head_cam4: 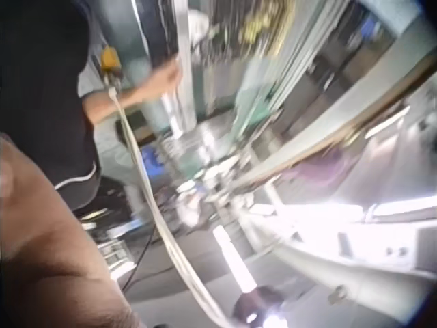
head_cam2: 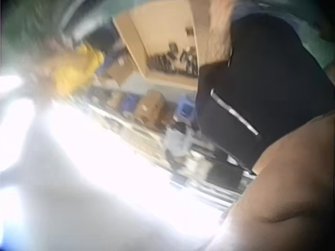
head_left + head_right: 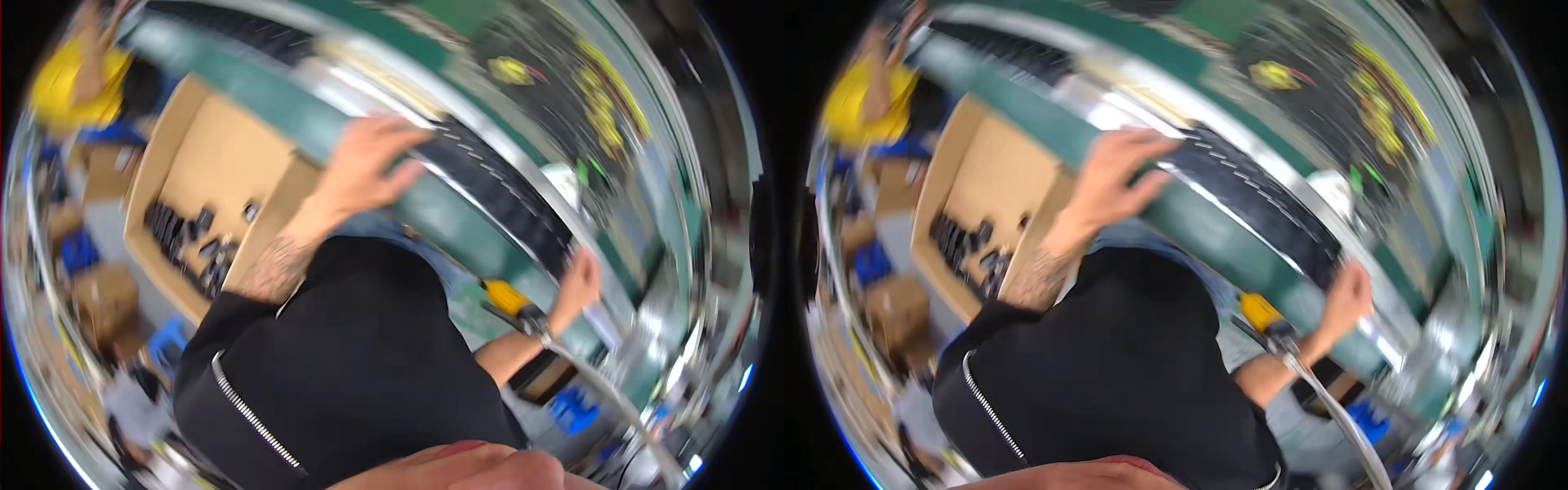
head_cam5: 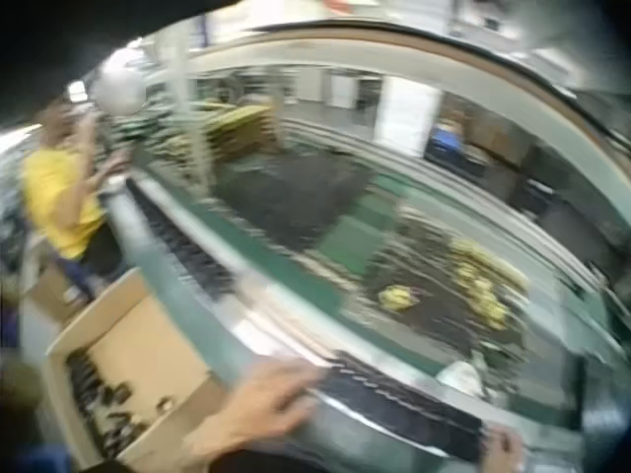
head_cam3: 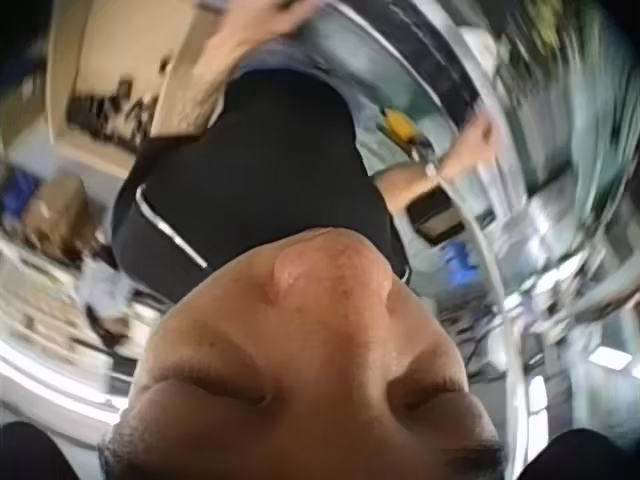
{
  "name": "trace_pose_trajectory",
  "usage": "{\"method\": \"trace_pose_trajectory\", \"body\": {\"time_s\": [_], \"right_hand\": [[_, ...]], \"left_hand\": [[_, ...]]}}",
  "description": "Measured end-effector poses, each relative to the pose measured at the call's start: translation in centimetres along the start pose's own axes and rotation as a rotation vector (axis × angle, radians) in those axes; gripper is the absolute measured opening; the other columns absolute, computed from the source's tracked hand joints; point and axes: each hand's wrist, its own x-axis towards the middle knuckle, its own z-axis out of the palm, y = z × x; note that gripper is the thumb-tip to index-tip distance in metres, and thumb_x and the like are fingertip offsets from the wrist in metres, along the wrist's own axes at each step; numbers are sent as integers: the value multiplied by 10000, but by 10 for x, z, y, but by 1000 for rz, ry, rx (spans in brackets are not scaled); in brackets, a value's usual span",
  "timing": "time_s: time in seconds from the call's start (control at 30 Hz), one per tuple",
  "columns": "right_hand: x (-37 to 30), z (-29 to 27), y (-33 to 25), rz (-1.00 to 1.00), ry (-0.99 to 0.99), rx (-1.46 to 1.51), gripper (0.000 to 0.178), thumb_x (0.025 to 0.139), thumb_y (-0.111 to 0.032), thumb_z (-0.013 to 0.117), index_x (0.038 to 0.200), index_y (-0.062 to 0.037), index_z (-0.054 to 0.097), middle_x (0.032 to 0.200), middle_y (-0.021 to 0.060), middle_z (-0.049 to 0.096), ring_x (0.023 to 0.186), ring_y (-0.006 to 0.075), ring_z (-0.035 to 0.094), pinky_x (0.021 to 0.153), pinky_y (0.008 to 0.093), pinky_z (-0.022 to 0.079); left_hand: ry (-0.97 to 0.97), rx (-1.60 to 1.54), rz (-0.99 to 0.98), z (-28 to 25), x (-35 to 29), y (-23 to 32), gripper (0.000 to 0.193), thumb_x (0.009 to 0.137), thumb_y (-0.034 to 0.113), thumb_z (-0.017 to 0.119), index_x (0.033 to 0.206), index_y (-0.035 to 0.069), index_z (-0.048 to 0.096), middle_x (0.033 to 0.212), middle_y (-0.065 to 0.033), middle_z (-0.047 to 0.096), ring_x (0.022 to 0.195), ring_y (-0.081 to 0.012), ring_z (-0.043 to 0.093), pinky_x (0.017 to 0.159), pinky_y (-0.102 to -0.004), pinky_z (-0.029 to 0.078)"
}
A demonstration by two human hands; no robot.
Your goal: Assembling electronic components on a production line using hand tools.
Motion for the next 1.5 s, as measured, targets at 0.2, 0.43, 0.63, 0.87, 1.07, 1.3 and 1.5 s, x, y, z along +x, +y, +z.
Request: {"method": "trace_pose_trajectory", "body": {"time_s": [0.2, 0.43, 0.63, 0.87, 1.07, 1.3, 1.5], "right_hand": [[38, -9, 23, 215, 220, 108, 317, 960, -328, 666, 1007, -30, 762, 709, 64, 681, 548, 135, 517, 503, 266, 426], [50, -25, 17, 331, 105, 265, 361, 973, -362, 642, 1062, -31, 755, 814, 54, 674, 546, 92, 468, 472, 216, 343], [56, -12, 17, 354, 142, 257, 362, 975, -360, 637, 1070, -31, 756, 826, 59, 676, 537, 90, 458, 468, 218, 336], [42, -34, 2, 139, 254, 591, 187, 944, -209, 678, 1013, -50, 748, 705, 34, 606, 517, 82, 432, 464, 199, 318], [32, 19, -106, -594, -402, 551, 610, 724, -14, 818, 1298, -29, 611, 1301, 136, 593, 718, 124, 572, 594, 221, 471], [26, 43, -169, -868, -675, 618, 500, 739, 102, 636, 1225, -16, 639, 1198, 165, 648, 783, 156, 602, 637, 208, 464], [32, 16, -134, -150, -427, 970, 303, 861, 59, 557, 1146, -13, 632, 981, 113, 682, 674, 130, 573, 566, 193, 447]], "left_hand": [[221, 23, 73, -12, -43, -18, 269, 867, 166, 713, 1134, 136, 696, 1130, -1, 704, 1098, -197, 643, 1016, -353, 479], [159, 660, -970, -159, -220, -135, 561, 786, 245, 714, 1320, 122, 593, 1326, -157, 579, 1170, -340, 580, 995, -426, 495], [18, 711, -1324, -179, -332, -181, 674, 735, 381, 837, 1330, 156, 610, 1282, -183, 576, 1121, -344, 590, 960, -411, 504], [330, -99, -1012, -150, -182, -135, 478, 764, 175, 832, 1187, 23, 669, 1123, -109, 648, 938, -206, 619, 863, -310, 501], [-278, -1254, -587, -73, 0, 5, 282, 810, 80, 802, 1059, 30, 679, 942, -2, 643, 813, -103, 543, 770, -224, 450], [-736, -1151, -431, -11, 50, 55, 439, 801, 80, 796, 1220, 69, 668, 915, 2, 644, 824, -103, 539, 734, -211, 450], [-425, -945, -434, -15, 46, 41, 622, 781, -36, 721, 1371, 95, 574, 1145, -88, 672, 943, -139, 586, 806, -242, 475]]}}
